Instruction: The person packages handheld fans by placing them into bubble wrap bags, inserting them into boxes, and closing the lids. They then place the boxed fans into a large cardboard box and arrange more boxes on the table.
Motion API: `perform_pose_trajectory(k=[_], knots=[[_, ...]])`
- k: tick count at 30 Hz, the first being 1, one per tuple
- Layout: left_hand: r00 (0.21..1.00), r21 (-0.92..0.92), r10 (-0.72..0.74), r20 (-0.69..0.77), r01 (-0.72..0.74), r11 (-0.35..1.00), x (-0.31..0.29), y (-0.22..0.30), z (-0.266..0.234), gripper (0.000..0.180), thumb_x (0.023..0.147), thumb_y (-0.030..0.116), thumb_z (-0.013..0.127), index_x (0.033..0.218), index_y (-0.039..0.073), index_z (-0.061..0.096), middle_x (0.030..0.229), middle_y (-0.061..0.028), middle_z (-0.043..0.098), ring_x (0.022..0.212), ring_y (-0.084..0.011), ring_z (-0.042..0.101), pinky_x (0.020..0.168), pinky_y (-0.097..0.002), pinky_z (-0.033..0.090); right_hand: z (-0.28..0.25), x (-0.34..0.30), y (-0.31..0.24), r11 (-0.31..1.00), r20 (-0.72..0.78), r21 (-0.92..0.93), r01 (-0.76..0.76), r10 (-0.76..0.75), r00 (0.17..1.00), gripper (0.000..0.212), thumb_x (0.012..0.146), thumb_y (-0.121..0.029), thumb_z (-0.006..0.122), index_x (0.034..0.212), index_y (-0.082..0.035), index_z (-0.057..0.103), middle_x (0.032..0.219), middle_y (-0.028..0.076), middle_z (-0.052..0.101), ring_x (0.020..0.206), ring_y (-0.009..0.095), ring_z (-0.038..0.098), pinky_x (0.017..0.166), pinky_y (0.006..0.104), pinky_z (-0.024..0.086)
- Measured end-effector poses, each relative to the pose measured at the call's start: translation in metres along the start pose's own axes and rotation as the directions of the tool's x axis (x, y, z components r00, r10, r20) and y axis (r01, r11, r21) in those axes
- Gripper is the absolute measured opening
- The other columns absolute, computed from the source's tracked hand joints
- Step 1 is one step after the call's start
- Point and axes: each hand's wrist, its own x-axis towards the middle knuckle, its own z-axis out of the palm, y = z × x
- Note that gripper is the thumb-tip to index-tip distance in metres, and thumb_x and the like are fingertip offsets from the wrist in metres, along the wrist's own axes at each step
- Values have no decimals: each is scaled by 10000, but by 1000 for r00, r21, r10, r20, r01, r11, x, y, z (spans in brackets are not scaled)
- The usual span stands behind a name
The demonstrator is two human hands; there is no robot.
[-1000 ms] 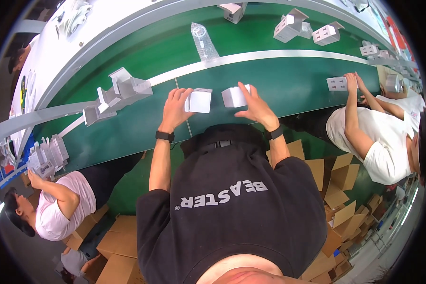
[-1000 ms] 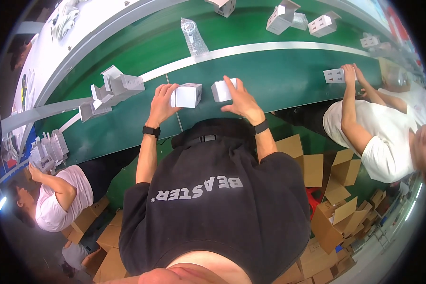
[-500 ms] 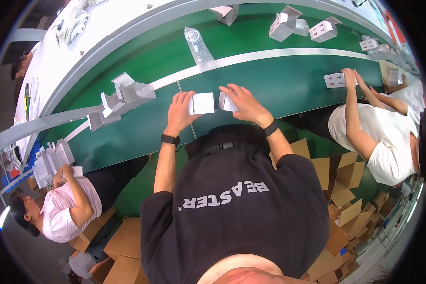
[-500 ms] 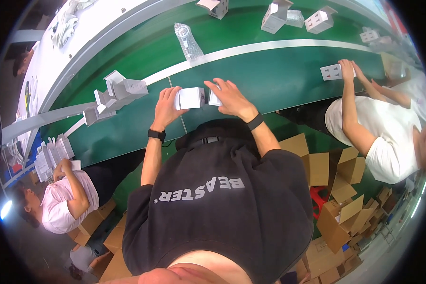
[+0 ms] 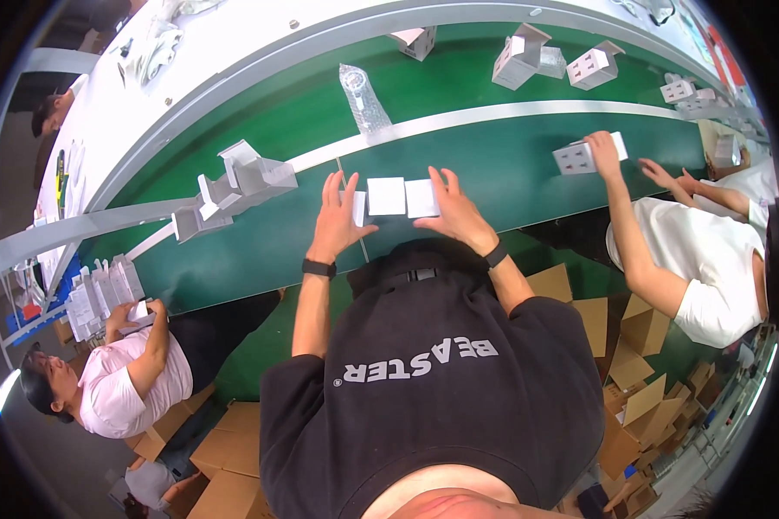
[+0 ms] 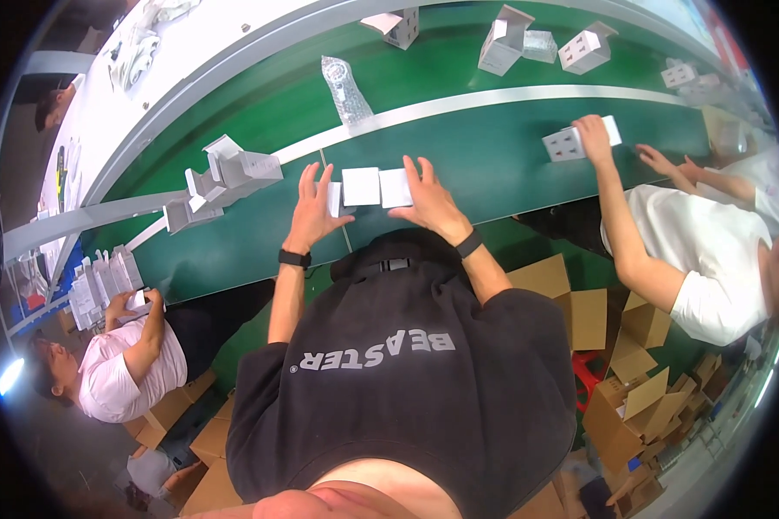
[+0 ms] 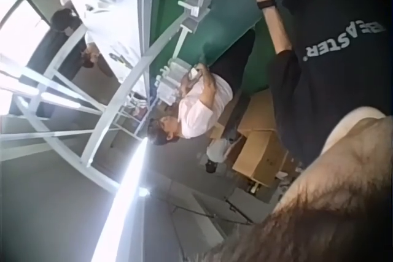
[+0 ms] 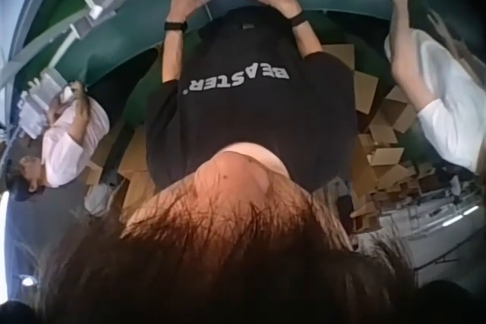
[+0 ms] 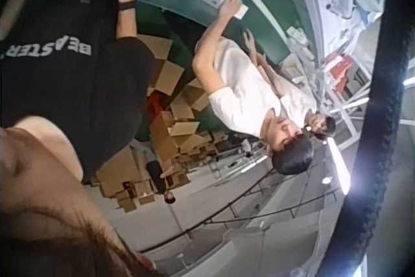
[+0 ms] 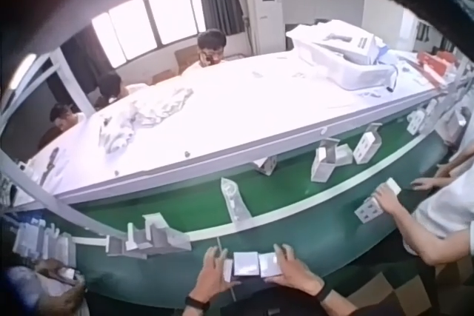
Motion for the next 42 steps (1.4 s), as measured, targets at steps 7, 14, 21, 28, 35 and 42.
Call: perform_pose_trajectory(k=[7,14,21,28,35,42], knots=[[938,-44,-344,-38,343,938,-31,-7,2,966,631,142,856,1472,108,380,1404,-225,423,1300,-398,408,1097,-465,378,-9,0,-27,978,-8,-112,-178,178,984,1011,714,-327,834,1494,-29,265,1390,276,382,1232,474,470,987,486,465],[993,-102,-54,109,65,993,-27,-45,-21,834,639,-59,681,1423,129,466,1360,-191,481,1305,-400,413,1060,-481,404,-20,5,21,994,48,38,104,-106,993,1011,676,-283,839,1479,-3,292,1387,246,411,1275,432,440,1064,466,392],[996,210,52,67,-66,975,-14,-36,-25,887,614,-118,679,1430,156,467,1449,-162,413,1329,-399,399,1067,-447,418,-16,7,-32,934,-187,-329,140,-210,960,941,651,-238,846,1436,-13,379,1353,203,461,1267,380,449,1087,454,358],[969,-159,-242,42,246,956,-20,-19,-13,942,615,-26,833,1449,186,450,1494,-162,348,1312,-387,435,1050,-429,458,15,46,-51,914,168,-274,299,-260,951,904,669,-270,850,1418,-24,409,1354,199,466,1249,380,467,1029,492,409],[971,-169,-225,86,237,957,-17,-39,-14,922,633,3,841,1449,151,440,1482,-146,374,1253,-360,494,1000,-405,490,16,44,-66,876,260,-288,387,-317,912,982,649,-167,848,1482,-50,340,1382,205,442,1259,384,465,994,461,443],[969,-333,-183,169,231,914,-8,-42,-25,878,646,-9,836,1428,133,462,1429,-101,432,1233,-278,531,941,-367,542,23,50,-50,952,264,-90,292,-260,929,986,674,-153,838,1504,-71,311,1395,218,430,1255,402,473,1025,447,432]])
